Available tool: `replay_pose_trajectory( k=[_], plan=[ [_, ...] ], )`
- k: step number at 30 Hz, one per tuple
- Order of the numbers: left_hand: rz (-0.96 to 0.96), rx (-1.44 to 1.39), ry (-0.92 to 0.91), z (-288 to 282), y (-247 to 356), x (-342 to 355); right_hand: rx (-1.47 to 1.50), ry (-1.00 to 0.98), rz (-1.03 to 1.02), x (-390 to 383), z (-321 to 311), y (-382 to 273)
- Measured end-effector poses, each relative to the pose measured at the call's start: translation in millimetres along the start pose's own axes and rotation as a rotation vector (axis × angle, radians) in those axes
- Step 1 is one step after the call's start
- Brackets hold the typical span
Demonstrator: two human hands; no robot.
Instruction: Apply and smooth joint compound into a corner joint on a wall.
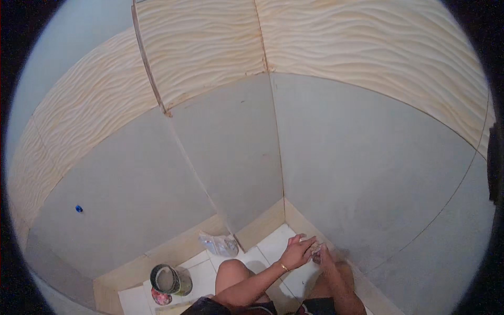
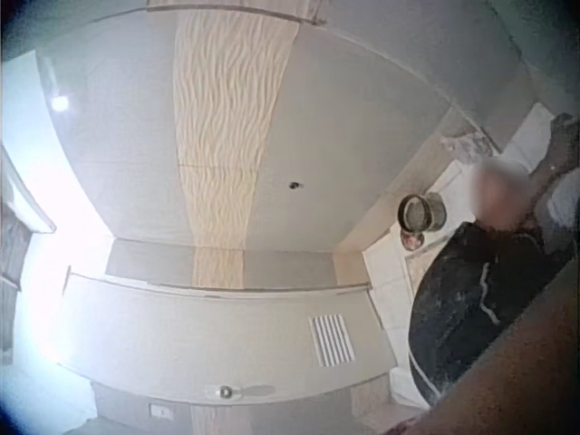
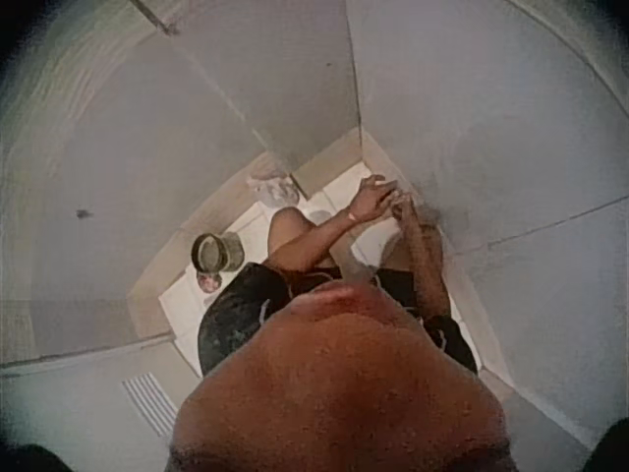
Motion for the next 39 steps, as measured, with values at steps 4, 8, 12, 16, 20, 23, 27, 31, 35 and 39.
replay_pose_trajectory(
  k=[4, 8, 12, 16, 20, 23, 27, 31, 35, 39],
  plan=[
    [-0.044, 0.073, -0.07, 2.4, 5.9, 1.7, -0.021, 0.023, 0.065, 2.7, -11.1, 7.4],
    [-0.082, 0.061, -0.112, 2.4, 2.7, -2.7, 0.09, 0.063, 0.097, -11.3, 12.7, -6.8],
    [0.005, 0.052, -0.019, 4.9, -9.1, -7.8, 0.057, -0.046, 0.078, -17.8, 28.5, -20.7],
    [0.022, 0.084, -0.05, 5.3, -5.4, -2.6, 0.026, 0.128, 0.216, -9.0, 8.0, -11.8],
    [0.032, 0.057, -0.032, 2.3, 1.6, 0.3, 0.034, -0.05, 0.242, 0.6, -20.8, 0.5],
    [-0.016, 0.085, -0.062, -1.2, -5.5, -11.0, 0.056, 0.113, 0.132, -15.1, 36.8, -15.4],
    [-0.02, 0.196, -0.097, 9.4, -3.9, -3.6, 0.058, 0.094, 0.167, -9.2, 21.0, -12.3],
    [0.041, 0.147, -0.069, 2.7, 3.7, -2.9, 0.041, 0.038, 0.141, -15.1, 28.2, -22.5],
    [-0.01, 0.074, -0.072, 0.1, -1.6, -8.7, 0.014, 0.057, 0.162, -14.7, 35.2, -19.6],
    [-0.004, -0.211, 0.101, 7.6, 13.4, 5.7, -0.006, 0.123, 0.041, -17.2, -23.7, -0.8]
  ],
)
Point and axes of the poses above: each hand's wrist, its own x-axis towards the middle knuckle, its own z-axis out of the palm, y = z × x, the point moved 1 cm from there along x, towards the middle knuckle, and after that the axes turned 14 degrees about -y, right-handed, at the moved point
